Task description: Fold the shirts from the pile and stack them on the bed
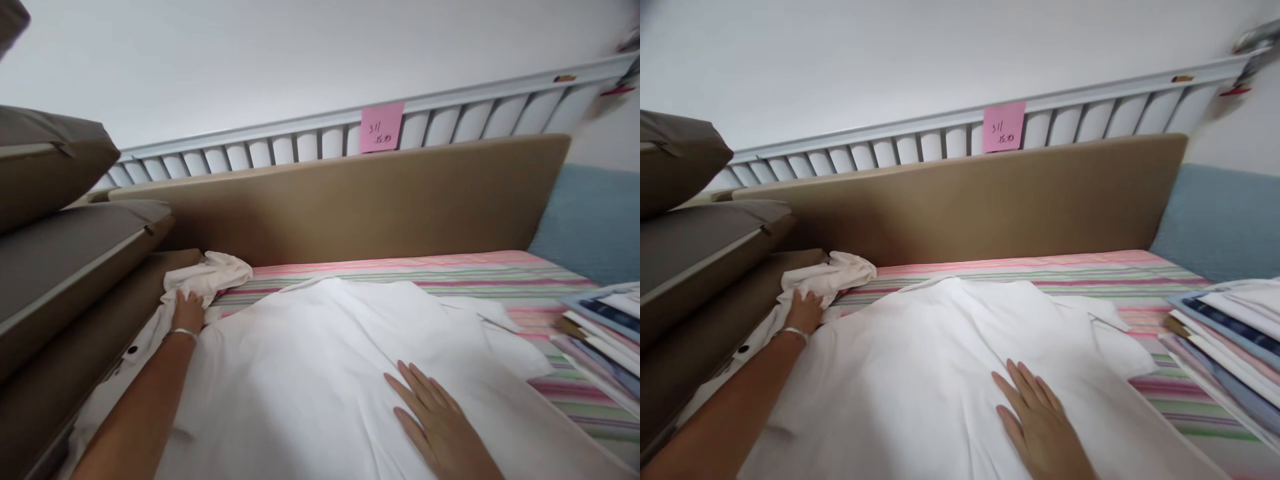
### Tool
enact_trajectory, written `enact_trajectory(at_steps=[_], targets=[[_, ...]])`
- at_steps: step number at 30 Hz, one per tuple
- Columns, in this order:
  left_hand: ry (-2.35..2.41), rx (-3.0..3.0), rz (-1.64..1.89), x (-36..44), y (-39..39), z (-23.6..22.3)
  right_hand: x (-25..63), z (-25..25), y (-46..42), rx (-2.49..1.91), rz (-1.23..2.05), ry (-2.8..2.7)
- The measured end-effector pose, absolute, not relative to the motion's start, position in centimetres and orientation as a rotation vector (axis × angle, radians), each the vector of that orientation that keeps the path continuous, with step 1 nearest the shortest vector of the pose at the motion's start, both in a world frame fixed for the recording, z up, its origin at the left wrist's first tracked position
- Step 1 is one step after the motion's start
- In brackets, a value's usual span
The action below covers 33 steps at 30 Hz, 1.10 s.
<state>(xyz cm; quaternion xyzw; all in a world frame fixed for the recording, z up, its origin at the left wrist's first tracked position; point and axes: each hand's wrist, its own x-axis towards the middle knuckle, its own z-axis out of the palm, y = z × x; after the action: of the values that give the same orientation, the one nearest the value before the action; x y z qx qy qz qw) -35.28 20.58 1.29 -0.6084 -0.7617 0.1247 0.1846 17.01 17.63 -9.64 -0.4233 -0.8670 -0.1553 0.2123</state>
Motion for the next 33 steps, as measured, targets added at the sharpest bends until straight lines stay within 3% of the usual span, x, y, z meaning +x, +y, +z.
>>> enact_trajectory(at_steps=[4,8,13,15,19,24,28,33], targets=[[-2.102,-1.752,0.305,-33.6,20.3,0.8,16.8,-9.1,17.4,-1.242,-0.315,-2.414],[-2.019,-1.843,0.024,-28.0,21.8,0.1,16.7,-8.0,16.5,-1.349,-0.063,-2.432],[-1.914,-2.243,-0.301,-18.2,20.5,-3.3,16.3,-4.7,18.6,-1.336,0.171,-2.378],[-2.014,-2.279,-0.283,-16.6,19.2,-4.9,16.1,-2.8,22.1,-1.339,0.150,-2.305],[-2.241,-2.097,-0.123,-21.1,18.3,-6.6,16.0,-0.1,31.5,-1.635,0.006,-2.323],[-2.282,-1.792,-0.143,-28.0,20.2,-5.2,16.5,-0.4,39.1,-1.926,0.069,-2.243],[-2.364,-1.712,-0.281,-26.5,22.6,-3.6,16.4,-0.3,40.5,-1.963,0.114,-2.258],[-2.448,-1.726,-0.419,-23.4,26.1,-2.4,16.8,0.2,40.1,-1.867,-0.061,-2.254]])
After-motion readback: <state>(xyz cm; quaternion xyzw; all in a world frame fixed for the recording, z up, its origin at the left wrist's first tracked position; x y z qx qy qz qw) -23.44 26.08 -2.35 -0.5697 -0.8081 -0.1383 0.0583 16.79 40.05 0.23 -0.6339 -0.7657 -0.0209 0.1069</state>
